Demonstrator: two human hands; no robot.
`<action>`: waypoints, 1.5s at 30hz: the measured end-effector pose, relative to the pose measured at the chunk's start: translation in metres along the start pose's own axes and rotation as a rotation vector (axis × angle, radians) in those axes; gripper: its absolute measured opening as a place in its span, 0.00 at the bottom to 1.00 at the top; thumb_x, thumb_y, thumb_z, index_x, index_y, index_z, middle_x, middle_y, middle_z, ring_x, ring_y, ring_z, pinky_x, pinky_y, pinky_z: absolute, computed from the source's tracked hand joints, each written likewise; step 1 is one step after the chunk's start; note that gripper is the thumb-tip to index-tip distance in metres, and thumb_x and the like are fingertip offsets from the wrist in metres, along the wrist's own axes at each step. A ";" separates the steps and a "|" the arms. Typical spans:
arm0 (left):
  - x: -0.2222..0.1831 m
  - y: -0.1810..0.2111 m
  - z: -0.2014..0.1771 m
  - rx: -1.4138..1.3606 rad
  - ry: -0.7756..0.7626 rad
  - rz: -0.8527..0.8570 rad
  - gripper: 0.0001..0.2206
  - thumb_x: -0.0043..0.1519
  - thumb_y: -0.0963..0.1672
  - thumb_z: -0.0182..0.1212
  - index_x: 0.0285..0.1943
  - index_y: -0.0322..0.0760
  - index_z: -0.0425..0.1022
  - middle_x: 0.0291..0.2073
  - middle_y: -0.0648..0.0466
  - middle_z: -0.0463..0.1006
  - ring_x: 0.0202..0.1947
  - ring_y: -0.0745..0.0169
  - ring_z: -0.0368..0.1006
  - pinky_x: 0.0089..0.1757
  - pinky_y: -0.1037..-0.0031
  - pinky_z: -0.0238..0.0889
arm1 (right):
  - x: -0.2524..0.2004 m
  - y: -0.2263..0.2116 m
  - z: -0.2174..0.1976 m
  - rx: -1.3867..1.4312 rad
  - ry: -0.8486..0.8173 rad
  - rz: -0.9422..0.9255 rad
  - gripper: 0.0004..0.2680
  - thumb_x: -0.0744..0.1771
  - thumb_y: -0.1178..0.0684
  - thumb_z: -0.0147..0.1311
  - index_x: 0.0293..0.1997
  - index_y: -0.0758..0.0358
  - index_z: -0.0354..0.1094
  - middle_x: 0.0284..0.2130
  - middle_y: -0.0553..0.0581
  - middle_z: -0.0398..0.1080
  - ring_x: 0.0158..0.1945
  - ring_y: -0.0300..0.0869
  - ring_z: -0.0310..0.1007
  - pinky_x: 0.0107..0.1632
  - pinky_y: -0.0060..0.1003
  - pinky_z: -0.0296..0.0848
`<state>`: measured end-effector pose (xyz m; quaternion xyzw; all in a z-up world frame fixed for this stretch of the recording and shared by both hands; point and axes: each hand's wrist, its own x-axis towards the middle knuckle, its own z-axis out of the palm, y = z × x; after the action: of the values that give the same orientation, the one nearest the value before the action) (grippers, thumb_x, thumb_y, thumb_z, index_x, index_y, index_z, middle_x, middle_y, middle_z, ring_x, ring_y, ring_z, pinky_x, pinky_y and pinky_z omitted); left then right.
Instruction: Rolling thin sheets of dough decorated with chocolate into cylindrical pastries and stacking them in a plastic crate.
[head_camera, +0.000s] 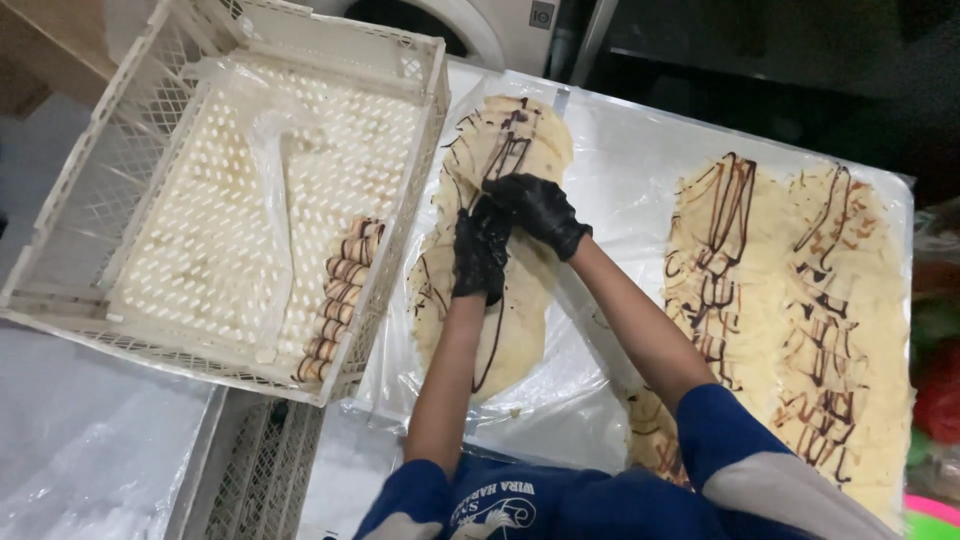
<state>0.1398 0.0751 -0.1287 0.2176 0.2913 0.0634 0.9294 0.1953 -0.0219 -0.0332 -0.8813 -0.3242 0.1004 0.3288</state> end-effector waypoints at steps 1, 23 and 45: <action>-0.010 -0.003 -0.004 -0.065 0.042 0.007 0.27 0.67 0.59 0.46 0.72 0.53 0.66 0.63 0.56 0.72 0.56 0.56 0.73 0.50 0.70 0.72 | -0.010 -0.004 0.008 0.118 0.016 0.026 0.18 0.64 0.56 0.58 0.62 0.46 0.70 0.60 0.57 0.70 0.64 0.54 0.68 0.67 0.53 0.68; -0.156 0.030 0.077 -0.148 0.383 0.144 0.32 0.60 0.51 0.66 0.75 0.67 0.57 0.56 0.54 0.64 0.45 0.65 0.65 0.44 0.87 0.68 | -0.082 0.042 0.111 1.595 0.865 0.676 0.10 0.64 0.55 0.69 0.33 0.54 0.65 0.27 0.44 0.69 0.35 0.38 0.77 0.44 0.33 0.78; 0.094 -0.282 0.187 0.015 -0.403 0.179 0.23 0.66 0.43 0.58 0.72 0.37 0.67 0.56 0.46 0.77 0.50 0.56 0.75 0.50 0.67 0.72 | -0.142 0.307 -0.227 0.811 0.996 0.257 0.11 0.67 0.64 0.53 0.37 0.46 0.59 0.35 0.45 0.68 0.40 0.32 0.68 0.39 0.29 0.69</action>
<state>0.3212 -0.2239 -0.1638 0.2580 0.0796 0.0989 0.9578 0.3297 -0.4056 -0.0629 -0.6603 0.0385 -0.1671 0.7312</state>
